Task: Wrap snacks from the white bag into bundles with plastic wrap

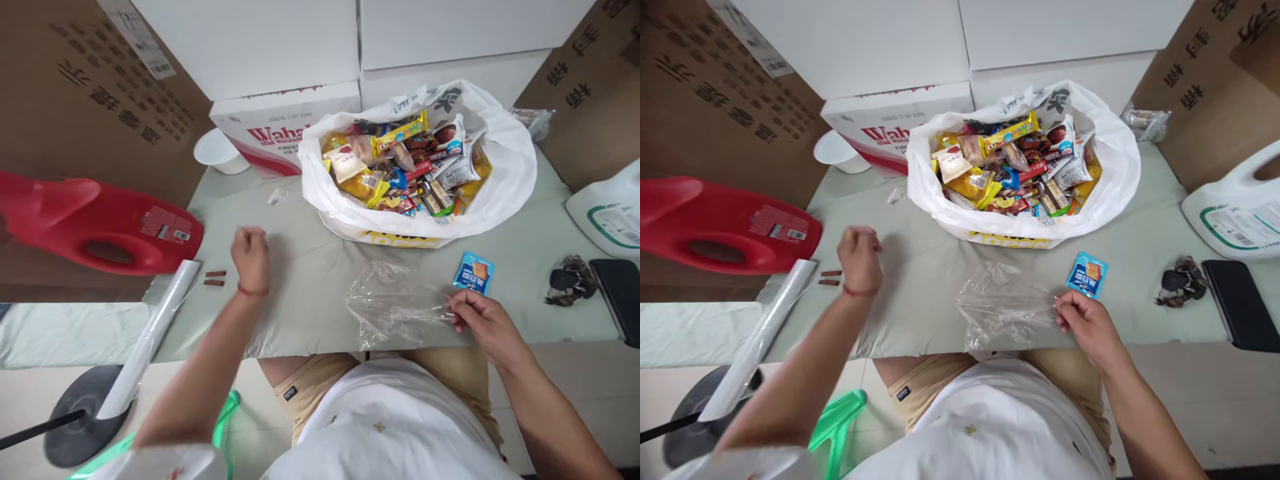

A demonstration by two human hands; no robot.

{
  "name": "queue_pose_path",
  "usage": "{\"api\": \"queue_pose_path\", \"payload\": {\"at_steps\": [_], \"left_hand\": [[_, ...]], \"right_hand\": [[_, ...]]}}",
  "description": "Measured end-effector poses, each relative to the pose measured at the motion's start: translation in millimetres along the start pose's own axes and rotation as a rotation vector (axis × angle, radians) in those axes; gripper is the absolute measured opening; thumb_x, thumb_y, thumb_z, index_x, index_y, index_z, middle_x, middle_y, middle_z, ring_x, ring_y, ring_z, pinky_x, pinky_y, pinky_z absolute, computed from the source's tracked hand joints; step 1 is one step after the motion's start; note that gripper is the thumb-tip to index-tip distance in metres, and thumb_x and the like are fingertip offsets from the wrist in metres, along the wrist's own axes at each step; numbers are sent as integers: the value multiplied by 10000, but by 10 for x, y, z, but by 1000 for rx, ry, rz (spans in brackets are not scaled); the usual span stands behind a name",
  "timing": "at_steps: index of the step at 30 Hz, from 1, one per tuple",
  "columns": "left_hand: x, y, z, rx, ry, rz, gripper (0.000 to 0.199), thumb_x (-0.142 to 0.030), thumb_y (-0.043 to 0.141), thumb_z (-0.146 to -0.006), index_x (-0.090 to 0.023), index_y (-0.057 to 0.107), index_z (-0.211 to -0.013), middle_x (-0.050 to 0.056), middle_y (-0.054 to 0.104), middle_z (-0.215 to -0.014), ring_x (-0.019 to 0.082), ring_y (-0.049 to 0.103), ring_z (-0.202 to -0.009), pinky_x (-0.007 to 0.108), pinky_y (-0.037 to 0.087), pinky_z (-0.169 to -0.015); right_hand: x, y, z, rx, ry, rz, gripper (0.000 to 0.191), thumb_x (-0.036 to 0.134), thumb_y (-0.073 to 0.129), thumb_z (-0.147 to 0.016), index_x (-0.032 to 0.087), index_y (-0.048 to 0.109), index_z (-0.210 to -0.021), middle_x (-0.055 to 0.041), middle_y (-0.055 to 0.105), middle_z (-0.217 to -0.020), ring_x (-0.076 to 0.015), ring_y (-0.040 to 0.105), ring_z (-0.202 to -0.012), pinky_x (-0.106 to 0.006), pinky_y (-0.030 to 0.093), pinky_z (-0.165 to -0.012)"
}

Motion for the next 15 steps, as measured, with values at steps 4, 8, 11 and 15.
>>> {"api": "queue_pose_path", "payload": {"at_steps": [4,8,11,15], "left_hand": [[331,117,1519,303,-9,-242,534,-541,653,-961,-235,415,-593,-27,389,-582,159,358,-616,294,301,-611],[430,206,2189,448,-156,-275,664,-754,453,-986,-245,504,-563,7,455,-550,178,412,-587,326,327,-600],[515,408,2290,664,-327,-294,745,-791,377,-985,-244,605,-534,27,493,-477,189,463,-535,339,356,-596],[564,602,2306,791,-382,-305,585,-744,668,-854,-225,629,-585,26,611,-543,167,496,-559,305,350,-590]], "right_hand": [[36,-61,-55,-48,10,-29,408,579,856,-722,215,673,-699,-3,606,-646,-135,534,-605,-251,438,-521],[3,-33,-82,-42,19,-46,392,557,867,-722,215,678,-712,-9,628,-674,-127,535,-603,-243,437,-513],[-32,19,-87,-35,23,-52,401,565,867,-725,217,669,-719,-13,638,-689,-126,535,-602,-239,433,-504],[-33,58,-95,-15,11,-24,457,635,856,-728,216,672,-745,-16,636,-697,-131,539,-611,-239,440,-496]]}}
Point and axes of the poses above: each hand's wrist, its own z-axis away from the middle knuckle, its own y-axis out of the palm, x = y × z, the point moved 9 cm from there along -z, towards the middle knuckle
